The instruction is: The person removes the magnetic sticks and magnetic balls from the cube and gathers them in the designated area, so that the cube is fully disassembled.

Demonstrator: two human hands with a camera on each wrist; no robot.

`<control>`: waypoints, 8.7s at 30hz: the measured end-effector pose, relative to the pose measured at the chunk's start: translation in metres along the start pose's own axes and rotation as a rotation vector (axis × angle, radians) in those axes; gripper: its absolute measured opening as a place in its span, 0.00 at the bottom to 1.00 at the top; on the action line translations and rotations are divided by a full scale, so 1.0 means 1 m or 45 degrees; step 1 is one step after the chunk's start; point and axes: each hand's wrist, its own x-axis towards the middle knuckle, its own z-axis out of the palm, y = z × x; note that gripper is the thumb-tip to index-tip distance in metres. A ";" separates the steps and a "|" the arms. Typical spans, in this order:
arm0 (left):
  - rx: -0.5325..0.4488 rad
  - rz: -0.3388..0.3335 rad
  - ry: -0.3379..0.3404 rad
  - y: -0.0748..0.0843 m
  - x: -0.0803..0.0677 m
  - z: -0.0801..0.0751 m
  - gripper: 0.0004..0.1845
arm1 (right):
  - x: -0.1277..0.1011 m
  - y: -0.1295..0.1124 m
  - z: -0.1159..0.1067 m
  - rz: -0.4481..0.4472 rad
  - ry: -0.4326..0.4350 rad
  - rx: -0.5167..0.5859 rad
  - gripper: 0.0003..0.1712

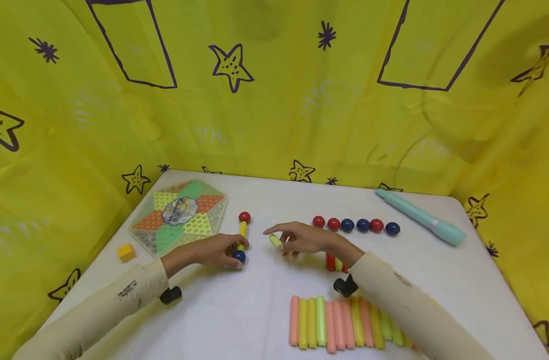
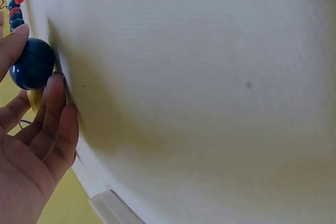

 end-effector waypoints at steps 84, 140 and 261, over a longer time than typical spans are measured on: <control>0.066 0.052 0.005 -0.005 0.007 0.006 0.24 | 0.118 -0.013 -0.038 0.093 -0.059 -0.306 0.31; 0.100 0.005 -0.023 -0.001 0.010 0.006 0.25 | -0.001 0.047 -0.073 0.237 0.451 -0.452 0.21; -0.073 0.369 0.083 0.104 -0.015 0.000 0.12 | -0.077 -0.011 0.062 -0.190 0.471 -0.014 0.15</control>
